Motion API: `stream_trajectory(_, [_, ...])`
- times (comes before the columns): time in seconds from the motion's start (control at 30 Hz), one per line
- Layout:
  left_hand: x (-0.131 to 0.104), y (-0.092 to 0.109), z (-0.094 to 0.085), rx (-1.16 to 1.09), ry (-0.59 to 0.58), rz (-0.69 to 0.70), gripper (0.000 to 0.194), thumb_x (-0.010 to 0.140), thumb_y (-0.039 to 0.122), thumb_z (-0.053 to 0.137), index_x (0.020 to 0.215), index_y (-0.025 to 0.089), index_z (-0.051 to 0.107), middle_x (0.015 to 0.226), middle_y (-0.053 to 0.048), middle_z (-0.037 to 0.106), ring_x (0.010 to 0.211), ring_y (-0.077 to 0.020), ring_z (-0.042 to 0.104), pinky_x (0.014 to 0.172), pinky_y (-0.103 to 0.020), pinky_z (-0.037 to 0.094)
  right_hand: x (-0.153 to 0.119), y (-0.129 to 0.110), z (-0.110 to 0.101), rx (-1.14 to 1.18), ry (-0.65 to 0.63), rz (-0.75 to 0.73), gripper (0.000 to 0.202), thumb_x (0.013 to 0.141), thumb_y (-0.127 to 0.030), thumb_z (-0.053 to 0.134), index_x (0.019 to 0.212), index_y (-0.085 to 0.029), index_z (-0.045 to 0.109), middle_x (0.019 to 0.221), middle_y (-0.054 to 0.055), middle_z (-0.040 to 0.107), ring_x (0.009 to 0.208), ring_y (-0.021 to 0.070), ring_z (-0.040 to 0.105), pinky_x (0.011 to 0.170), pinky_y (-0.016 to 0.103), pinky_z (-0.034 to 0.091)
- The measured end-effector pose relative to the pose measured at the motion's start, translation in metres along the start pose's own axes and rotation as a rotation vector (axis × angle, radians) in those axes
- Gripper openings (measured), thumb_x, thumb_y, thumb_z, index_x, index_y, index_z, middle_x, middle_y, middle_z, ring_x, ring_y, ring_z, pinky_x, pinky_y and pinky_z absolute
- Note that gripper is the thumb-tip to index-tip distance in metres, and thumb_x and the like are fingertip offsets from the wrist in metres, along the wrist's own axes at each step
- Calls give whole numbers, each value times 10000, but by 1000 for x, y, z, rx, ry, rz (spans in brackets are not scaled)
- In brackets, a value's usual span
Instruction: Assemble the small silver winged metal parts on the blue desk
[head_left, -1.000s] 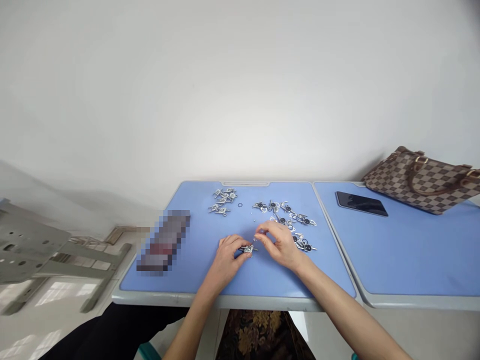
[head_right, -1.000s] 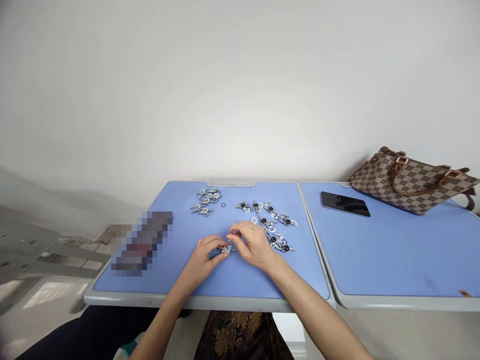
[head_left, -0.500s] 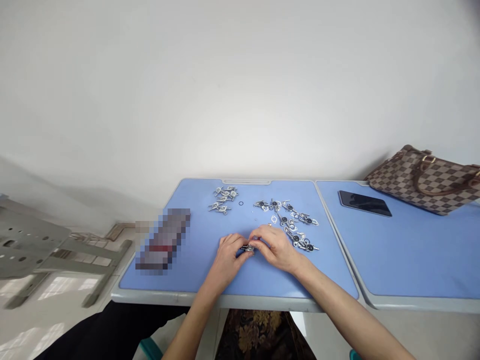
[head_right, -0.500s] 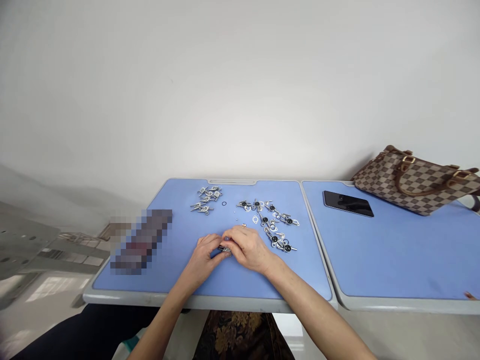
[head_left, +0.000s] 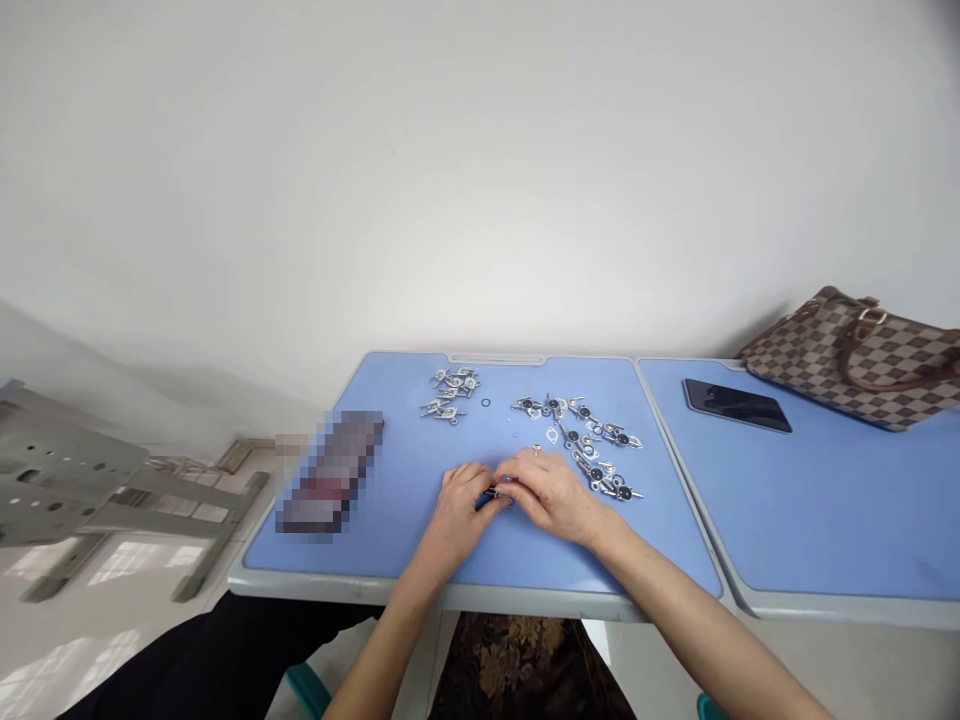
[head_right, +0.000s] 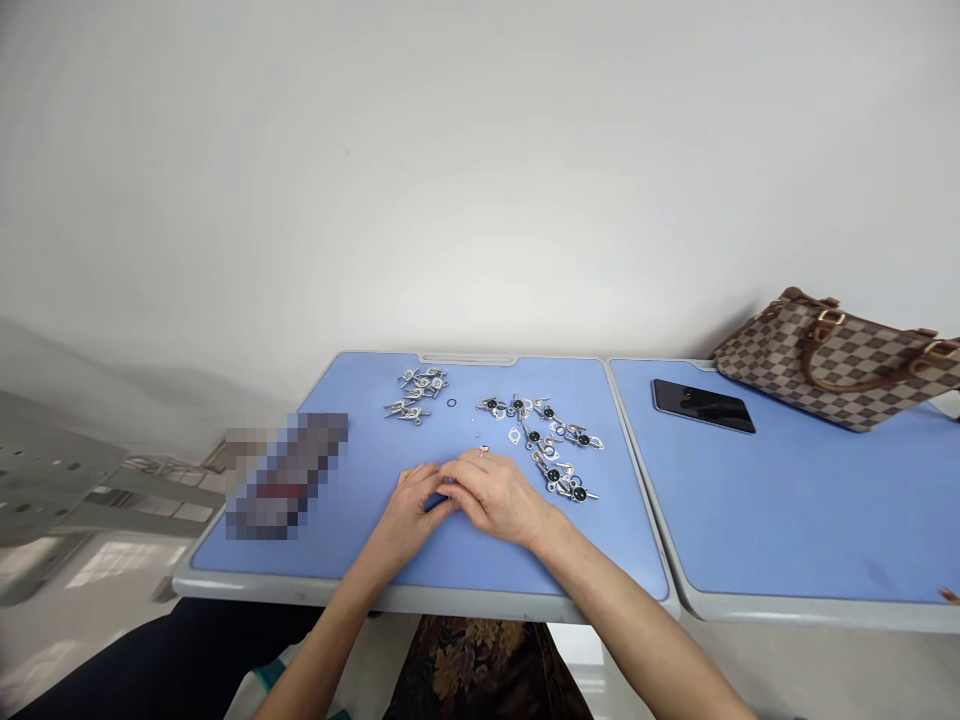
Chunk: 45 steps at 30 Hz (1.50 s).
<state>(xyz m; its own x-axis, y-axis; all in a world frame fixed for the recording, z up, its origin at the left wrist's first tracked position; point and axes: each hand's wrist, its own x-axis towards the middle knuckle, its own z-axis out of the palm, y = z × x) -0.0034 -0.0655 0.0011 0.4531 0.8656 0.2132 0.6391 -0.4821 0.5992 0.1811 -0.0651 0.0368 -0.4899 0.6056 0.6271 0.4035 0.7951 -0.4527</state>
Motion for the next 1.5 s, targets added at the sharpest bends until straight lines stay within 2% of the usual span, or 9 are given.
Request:
stream_trajectory(0.17, [0, -2, 4, 26, 28, -37, 144, 918, 227, 528, 806, 207, 616, 829, -12, 640, 832, -198, 582, 802, -354, 415, 8, -7, 4, -54, -39, -55, 223, 1011, -200, 398, 1046, -206, 618, 889, 58, 697, 797, 164, 640, 691, 274, 497])
stream_trajectory(0.37, [1, 1, 4, 27, 45, -29, 128, 911, 211, 521, 846, 206, 630, 878, -27, 667, 854, -205, 602, 804, -358, 423, 11, -7, 13, -95, 28, 71, 252, 1025, -298, 417, 895, -192, 606, 771, 48, 670, 691, 156, 610, 662, 274, 488])
stream_trajectory(0.53, [1, 3, 4, 48, 60, -22, 108, 918, 214, 535, 856, 200, 623, 870, -23, 659, 848, -202, 601, 799, -348, 419, 8, -5, 18, -115, 62, 90, 259, 1019, -326, 436, 864, -188, 590, 770, 45, 674, 691, 159, 625, 638, 271, 482])
stream_trajectory(0.7, [2, 5, 2, 35, 42, -23, 64, 896, 220, 593, 849, 205, 634, 946, -29, 682, 916, -212, 609, 827, -365, 419, 5, -2, 15, -106, 48, 117, 241, 1024, -269, 400, 1175, -170, 560, 984, 94, 700, 854, 182, 662, 706, 285, 522])
stream_trajectory(0.8, [2, 5, 2, 22, 31, -36, 47, 893, 219, 597, 888, 215, 643, 994, -36, 699, 958, -222, 616, 852, -382, 426, 4, -2, 12, -85, 26, 77, 298, 1021, -216, 375, 1283, -179, 513, 979, 94, 711, 875, 192, 661, 734, 309, 529])
stream_trajectory(0.97, [2, 2, 4, 4, 39, -23, 97, 903, 245, 593, 981, 227, 647, 1078, -46, 699, 1006, -229, 616, 882, -390, 427, 7, -4, 7, 32, 60, 99, 208, 997, -200, 428, 1111, -193, 601, 924, 70, 720, 807, 186, 640, 749, 321, 519])
stream_trajectory(1.13, [1, 1, 5, 35, 54, -21, 102, 922, 279, 567, 896, 219, 646, 963, -35, 699, 900, -211, 615, 818, -364, 430, 8, -4, 9, 49, 90, 103, 176, 991, -248, 467, 939, -200, 628, 759, 38, 687, 685, 169, 603, 682, 300, 492])
stream_trajectory(1.37, [1, 3, 4, 42, 50, -16, 128, 932, 293, 553, 891, 210, 640, 931, -37, 690, 883, -212, 611, 807, -373, 423, 5, -5, 15, 47, 132, 141, 179, 972, -315, 526, 877, -187, 608, 756, 42, 681, 673, 162, 605, 653, 292, 482])
stream_trajectory(1.5, [1, 6, -1, 45, 13, -21, 67, 902, 275, 601, 896, 224, 645, 918, -21, 693, 898, -216, 617, 835, -383, 408, 0, 1, 6, 197, 274, 318, 141, 944, -310, 564, 890, -190, 616, 772, 32, 682, 664, 147, 625, 654, 279, 509])
